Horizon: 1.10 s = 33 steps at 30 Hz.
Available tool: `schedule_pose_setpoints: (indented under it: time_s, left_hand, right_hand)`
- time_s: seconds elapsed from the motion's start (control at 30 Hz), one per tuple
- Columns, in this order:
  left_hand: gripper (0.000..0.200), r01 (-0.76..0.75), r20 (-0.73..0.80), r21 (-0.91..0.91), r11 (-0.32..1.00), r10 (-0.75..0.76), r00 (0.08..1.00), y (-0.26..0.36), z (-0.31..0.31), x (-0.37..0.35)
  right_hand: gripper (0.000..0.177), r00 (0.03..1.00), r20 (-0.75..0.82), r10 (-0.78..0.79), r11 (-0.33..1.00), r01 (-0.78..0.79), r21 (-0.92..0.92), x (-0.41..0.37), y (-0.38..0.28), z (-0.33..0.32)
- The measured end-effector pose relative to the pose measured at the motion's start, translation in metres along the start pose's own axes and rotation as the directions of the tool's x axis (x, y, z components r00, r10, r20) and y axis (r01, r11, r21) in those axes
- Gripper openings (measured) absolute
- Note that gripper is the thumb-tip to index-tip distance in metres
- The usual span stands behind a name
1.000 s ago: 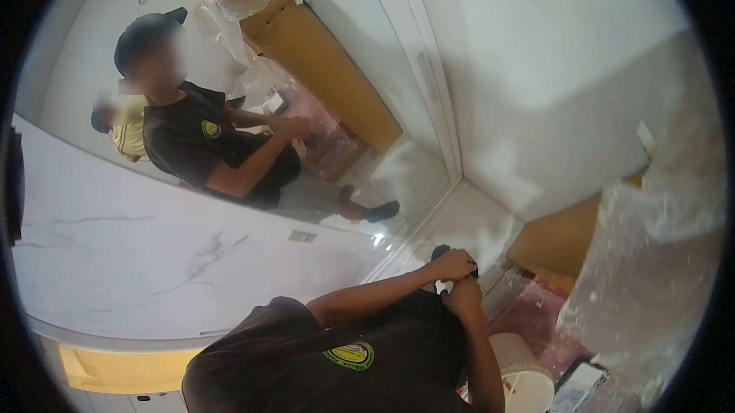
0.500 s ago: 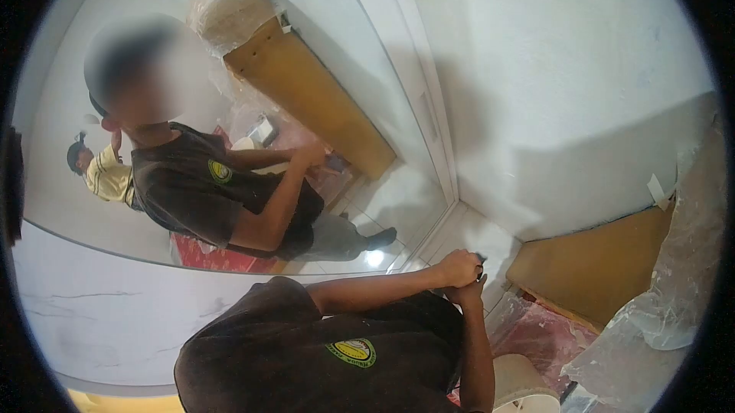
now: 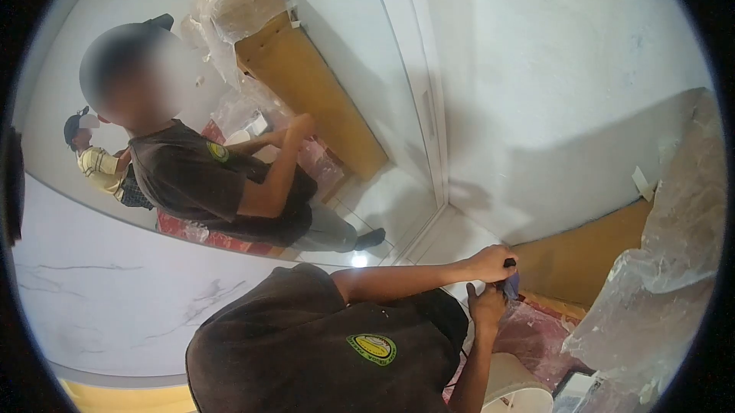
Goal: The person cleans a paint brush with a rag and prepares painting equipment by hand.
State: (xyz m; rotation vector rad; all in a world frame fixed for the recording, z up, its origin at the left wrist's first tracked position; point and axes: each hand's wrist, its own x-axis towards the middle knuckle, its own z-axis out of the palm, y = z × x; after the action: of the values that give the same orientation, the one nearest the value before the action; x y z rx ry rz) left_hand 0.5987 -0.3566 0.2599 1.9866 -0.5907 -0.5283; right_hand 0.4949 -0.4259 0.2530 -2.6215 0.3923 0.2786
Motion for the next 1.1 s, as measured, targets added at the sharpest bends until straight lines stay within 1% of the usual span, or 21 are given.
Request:
schedule_pose_setpoints:
  time_s: [0.07, 0.1, 0.13, 0.2, 0.23, 0.27, 0.3, 0.33, 0.37, 0.43, 0.47, 0.5, 0.53, 0.67, 0.73, 0.77, 0.87, 0.97, 1.03, 1.07, 1.1]
  left_hand:
    - [0.030, -0.032, 0.090, 0.243, 0.970, 0.010, 0.996, 0.012, 0.019, -0.011]
    - [0.029, -0.063, 0.212, 0.295, 0.953, -0.001, 0.977, 0.012, 0.030, -0.011]
    - [0.029, -0.065, 0.221, 0.293, 0.954, -0.002, 0.975, 0.013, 0.041, -0.012]
    - [0.034, -0.103, 0.466, 0.431, 0.896, -0.123, 0.876, 0.020, 0.056, -0.015]
    - [0.033, 0.110, 0.227, 0.492, 0.864, -0.249, 0.941, 0.031, 0.083, -0.031]
    - [0.033, 0.116, 0.224, 0.492, 0.863, -0.254, 0.941, -0.004, 0.074, -0.028]
    - [0.031, -0.359, 0.351, 0.728, 0.584, 0.133, 0.927, -0.041, 0.124, -0.024]
    - [0.030, -0.645, 0.574, 0.762, 0.057, 0.400, 0.714, -0.056, 0.211, -0.019]
    - [0.030, -0.641, 0.573, 0.765, 0.058, 0.393, 0.719, -0.020, 0.153, -0.051]
    - [0.026, -0.522, 0.297, 0.517, 0.678, 0.430, 0.852, 0.091, 0.093, -0.077]
    - [0.026, -0.530, 0.307, 0.512, 0.676, 0.433, 0.848, 0.091, 0.093, -0.066]
    - [0.024, -0.381, 0.207, 0.213, 0.900, 0.340, 0.917, 0.091, 0.101, -0.052]
    - [0.021, -0.184, 0.151, -0.131, 0.974, 0.203, 0.967, 0.090, 0.106, -0.043]
    - [0.018, -0.290, 0.093, 0.070, 0.954, 0.283, 0.955, 0.081, 0.101, -0.028]
    - [0.017, -0.261, 0.319, 0.196, 0.945, 0.190, 0.929, 0.055, 0.117, -0.029]
    - [0.019, -0.312, 0.201, 0.208, 0.927, 0.272, 0.941, 0.047, 0.127, -0.034]
    - [0.023, -0.255, 0.331, 0.296, 0.921, 0.151, 0.931, 0.061, 0.129, -0.046]
    - [0.023, -0.266, 0.349, 0.211, 0.941, 0.182, 0.919, 0.083, 0.134, -0.070]
    - [0.024, -0.313, 0.273, -0.016, 0.949, 0.306, 0.912, 0.070, 0.140, -0.063]
    - [0.025, -0.173, 0.301, -0.097, 0.980, 0.195, 0.933, 0.077, 0.135, -0.056]
    - [0.028, -0.183, 0.290, -0.081, 0.980, 0.199, 0.936, 0.080, 0.132, -0.048]
  right_hand:
    - [0.054, 0.978, -0.178, -0.105, 0.994, 0.110, 0.016, -0.010, 0.009, 0.009]
    - [0.054, 0.980, -0.174, -0.096, 0.995, 0.100, 0.016, -0.017, 0.015, 0.010]
    - [0.054, 0.982, -0.153, -0.110, 0.994, 0.112, 0.008, -0.025, 0.023, 0.011]
    - [0.053, 0.982, -0.115, -0.148, 0.989, 0.148, -0.005, -0.039, 0.026, 0.013]
    - [0.053, 0.980, -0.096, -0.174, 0.985, 0.173, -0.013, -0.049, 0.023, 0.015]
    - [0.053, 0.977, -0.072, -0.200, 0.980, 0.199, -0.020, -0.041, 0.018, 0.009]
    - [0.053, 0.973, -0.042, -0.225, 0.974, 0.224, -0.026, -0.074, 0.047, 0.011]
    - [0.053, 0.967, -0.014, -0.253, 0.967, 0.253, -0.032, -0.081, 0.065, 0.020]
    - [0.053, 0.960, 0.009, -0.281, 0.959, 0.281, -0.034, -0.092, 0.088, 0.023]
    - [0.053, 0.947, 0.051, -0.317, 0.947, 0.319, -0.035, -0.085, 0.103, 0.018]
    - [0.053, 0.942, 0.068, -0.328, 0.943, 0.331, -0.037, -0.091, 0.125, 0.019]
    - [0.052, 0.937, 0.088, -0.337, 0.939, 0.341, -0.044, -0.079, 0.129, -0.017]
    - [0.052, 0.932, 0.109, -0.347, 0.934, 0.353, -0.051, -0.034, 0.091, -0.007]
    - [0.052, 0.894, 0.187, -0.407, 0.903, 0.425, -0.066, -0.057, 0.088, -0.006]
    - [0.052, 0.875, 0.226, -0.428, 0.888, 0.454, -0.075, -0.065, 0.080, -0.006]
    - [0.052, 0.868, 0.237, -0.437, 0.882, 0.465, -0.078, -0.065, 0.073, -0.007]
    - [0.051, 0.887, 0.258, -0.384, 0.901, 0.420, -0.104, -0.085, 0.061, 0.001]
    - [0.051, 0.929, 0.267, -0.257, 0.947, 0.297, -0.121, -0.048, 0.048, -0.011]
    - [0.051, 0.957, 0.247, -0.151, 0.976, 0.185, -0.119, -0.030, 0.072, -0.022]
    - [0.051, 0.971, 0.227, -0.076, 0.987, 0.106, -0.122, -0.022, 0.077, -0.025]
    - [0.051, 0.979, 0.205, 0.008, 0.993, 0.017, -0.120, -0.024, 0.088, -0.025]
